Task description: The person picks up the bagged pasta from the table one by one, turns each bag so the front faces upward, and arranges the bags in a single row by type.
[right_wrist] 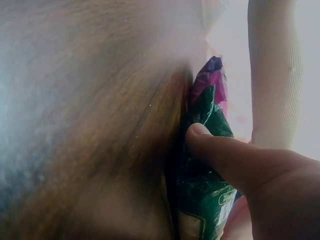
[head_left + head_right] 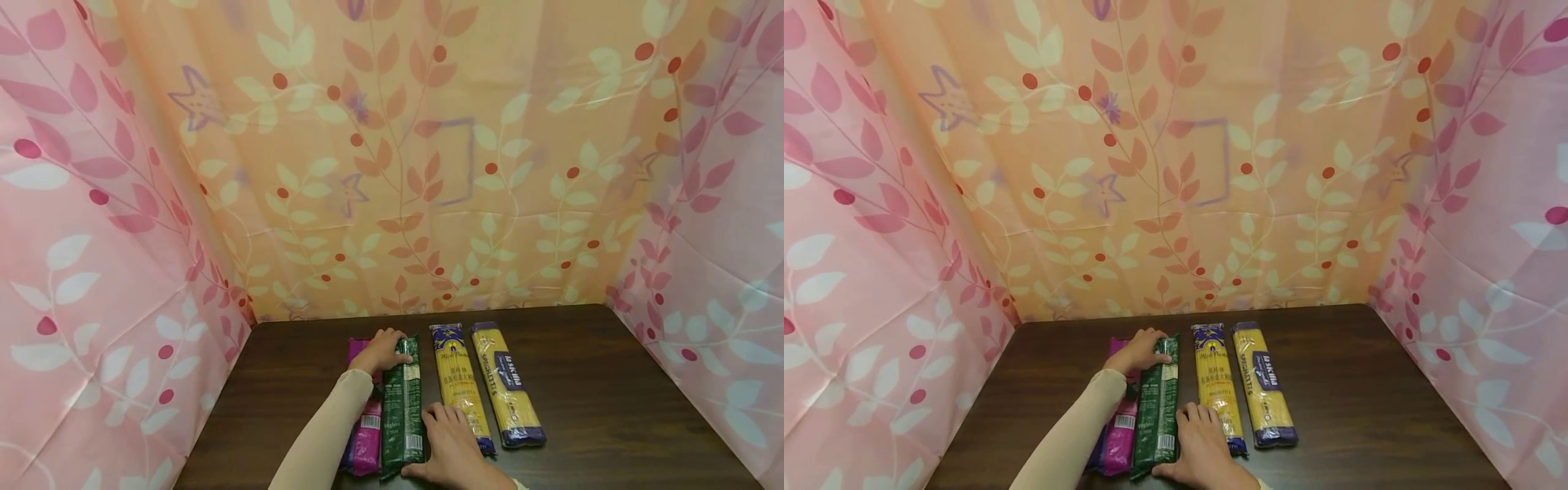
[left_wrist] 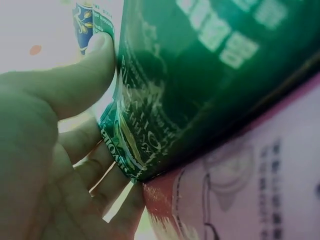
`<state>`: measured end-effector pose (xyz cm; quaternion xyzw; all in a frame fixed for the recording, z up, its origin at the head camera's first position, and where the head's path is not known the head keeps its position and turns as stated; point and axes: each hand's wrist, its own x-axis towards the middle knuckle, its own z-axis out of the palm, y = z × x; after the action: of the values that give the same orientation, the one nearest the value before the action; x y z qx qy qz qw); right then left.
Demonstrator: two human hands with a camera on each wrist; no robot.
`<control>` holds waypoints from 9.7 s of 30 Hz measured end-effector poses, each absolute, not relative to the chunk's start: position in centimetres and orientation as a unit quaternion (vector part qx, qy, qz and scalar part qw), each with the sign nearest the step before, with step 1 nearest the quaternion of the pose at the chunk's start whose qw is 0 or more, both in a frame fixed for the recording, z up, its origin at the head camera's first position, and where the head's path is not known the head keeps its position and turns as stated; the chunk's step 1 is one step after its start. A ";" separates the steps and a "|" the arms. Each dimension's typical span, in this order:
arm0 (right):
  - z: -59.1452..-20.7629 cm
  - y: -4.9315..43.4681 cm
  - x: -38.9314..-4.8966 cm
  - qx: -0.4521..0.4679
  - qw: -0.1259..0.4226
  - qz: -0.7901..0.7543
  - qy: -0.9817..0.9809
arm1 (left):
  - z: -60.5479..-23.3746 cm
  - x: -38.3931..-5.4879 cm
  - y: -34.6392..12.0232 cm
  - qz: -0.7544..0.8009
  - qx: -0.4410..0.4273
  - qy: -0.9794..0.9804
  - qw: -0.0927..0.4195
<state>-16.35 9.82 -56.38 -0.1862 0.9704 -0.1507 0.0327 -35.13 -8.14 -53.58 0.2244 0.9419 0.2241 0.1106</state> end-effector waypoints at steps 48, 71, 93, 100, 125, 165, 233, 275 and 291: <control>-54.7 12.7 -15.2 -0.202 0.049 -0.565 0.799 | -51.9 -35.0 -7.6 0.557 0.104 0.824 0.025; -54.2 13.2 -15.3 -0.160 0.139 -0.638 0.740 | -51.7 -35.3 -7.6 0.599 0.097 0.795 0.017; -55.3 13.2 -15.6 -0.174 0.153 -0.751 0.618 | -51.5 -35.0 -7.7 0.613 0.128 0.778 0.053; -55.4 13.6 -15.8 -0.208 0.124 -0.727 0.642 | -51.5 -35.2 -7.8 0.648 0.134 0.745 0.083; -55.2 13.5 -15.4 -0.178 0.159 -0.731 0.639 | -51.2 -35.1 -8.5 0.658 0.134 0.730 0.125; -54.9 12.1 -15.6 -0.211 0.025 -0.444 0.871 | -51.9 -35.6 -8.7 0.609 0.113 0.780 0.096; -55.3 10.3 -16.4 -0.172 0.094 -0.334 0.922 | -53.9 -36.1 -7.8 0.373 0.143 0.917 0.018; -55.5 3.7 -16.7 -0.280 0.008 -0.141 0.950 | -54.0 -34.9 -15.2 0.231 0.171 0.956 0.054; -56.6 2.1 -16.8 -0.246 -0.006 -0.066 0.967 | -53.7 -35.0 -14.7 0.221 0.148 0.962 0.055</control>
<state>-16.84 2.05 -56.61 -0.2457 0.9671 -0.0658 -0.0063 -35.01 -14.66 -53.74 0.1481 0.9625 0.2206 0.0555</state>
